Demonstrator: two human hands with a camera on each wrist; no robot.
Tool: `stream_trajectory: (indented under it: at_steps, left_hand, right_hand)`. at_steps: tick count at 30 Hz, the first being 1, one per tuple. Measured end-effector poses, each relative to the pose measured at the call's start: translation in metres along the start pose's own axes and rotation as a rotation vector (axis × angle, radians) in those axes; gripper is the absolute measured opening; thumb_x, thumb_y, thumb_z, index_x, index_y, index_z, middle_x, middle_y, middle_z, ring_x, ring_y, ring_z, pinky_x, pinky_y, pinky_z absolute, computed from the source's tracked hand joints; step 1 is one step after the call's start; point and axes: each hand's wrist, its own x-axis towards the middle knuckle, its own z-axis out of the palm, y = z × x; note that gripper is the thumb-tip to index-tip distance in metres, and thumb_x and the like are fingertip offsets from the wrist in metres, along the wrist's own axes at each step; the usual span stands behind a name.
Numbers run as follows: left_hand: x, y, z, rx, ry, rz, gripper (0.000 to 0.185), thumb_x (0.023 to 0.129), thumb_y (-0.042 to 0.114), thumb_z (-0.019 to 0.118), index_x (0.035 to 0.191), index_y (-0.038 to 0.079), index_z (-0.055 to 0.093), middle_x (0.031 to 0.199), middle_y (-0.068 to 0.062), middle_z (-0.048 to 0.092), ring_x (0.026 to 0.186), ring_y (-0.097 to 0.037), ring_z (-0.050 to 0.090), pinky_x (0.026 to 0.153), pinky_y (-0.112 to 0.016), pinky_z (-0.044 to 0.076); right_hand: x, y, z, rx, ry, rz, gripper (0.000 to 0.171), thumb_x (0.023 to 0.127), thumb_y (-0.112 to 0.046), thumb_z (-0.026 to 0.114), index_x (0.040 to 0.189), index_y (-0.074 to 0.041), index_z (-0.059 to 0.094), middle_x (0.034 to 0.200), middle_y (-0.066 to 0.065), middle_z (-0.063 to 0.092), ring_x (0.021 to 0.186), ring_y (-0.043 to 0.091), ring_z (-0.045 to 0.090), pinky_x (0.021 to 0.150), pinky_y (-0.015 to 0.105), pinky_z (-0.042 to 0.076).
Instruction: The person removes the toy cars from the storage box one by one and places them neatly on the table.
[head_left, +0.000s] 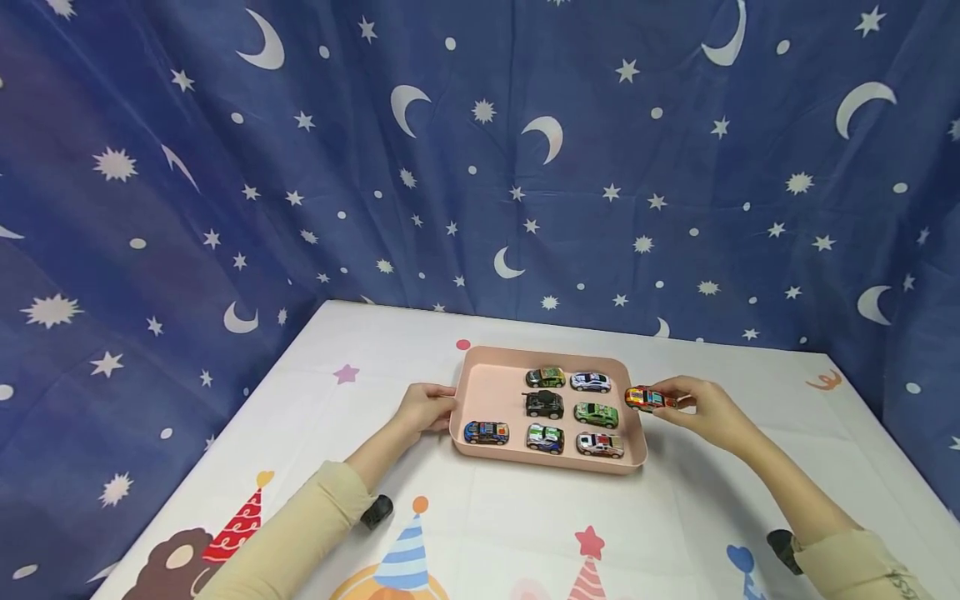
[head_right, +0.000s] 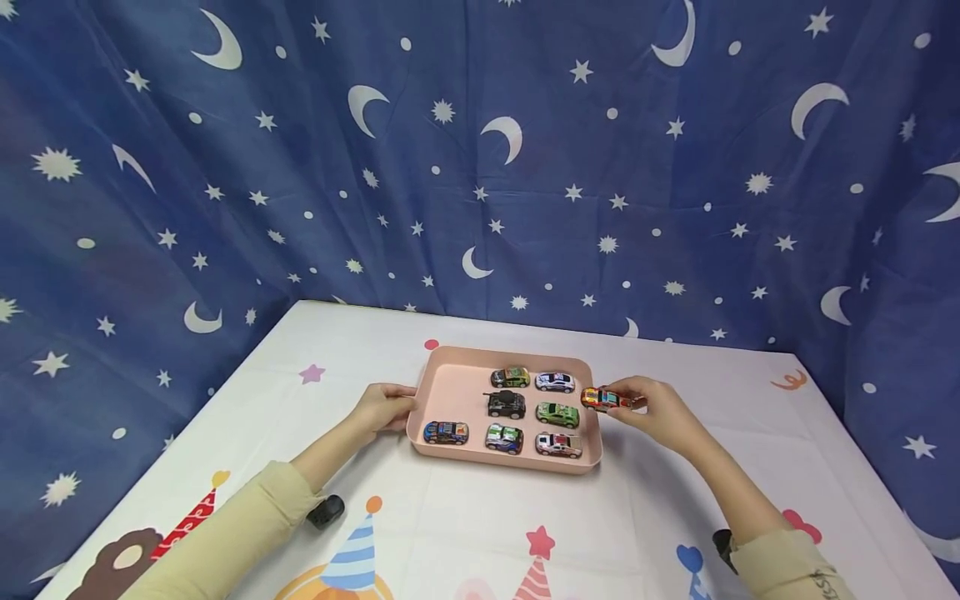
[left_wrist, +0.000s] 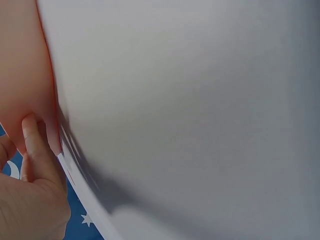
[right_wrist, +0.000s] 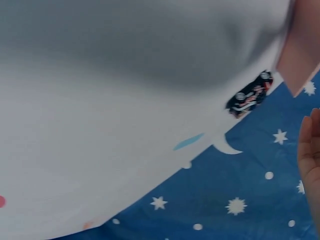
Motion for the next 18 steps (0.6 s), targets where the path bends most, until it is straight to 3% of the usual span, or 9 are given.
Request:
stream_trajectory:
  at_steps: [12,18]
  left_hand:
    - [-0.001,0.001,0.001,0.011,-0.012,-0.005,0.032,0.087,0.004,0.06,0.117,-0.005,0.061,0.103,-0.021,0.067,0.058,-0.004,0.06,0.057,-0.019,0.058]
    - [0.0,0.0,0.0,0.012,-0.002,0.0,0.032,0.086,0.004,0.061,0.116,-0.004,0.062,0.099,-0.017,0.068,0.058,-0.004,0.059,0.056,-0.019,0.057]
  right_hand:
    - [-0.013,0.031,0.001,-0.002,-0.039,0.047,0.031,0.081,-0.009,0.072,0.108,0.003,0.066,0.104,0.019,0.067,0.083,0.001,0.058,0.069,0.023,0.057]
    - [-0.016,0.046,0.007,-0.027,-0.079,0.075,0.031,0.081,-0.011,0.072,0.108,0.002,0.066,0.103,0.018,0.067,0.085,0.018,0.062,0.067,0.025,0.057]
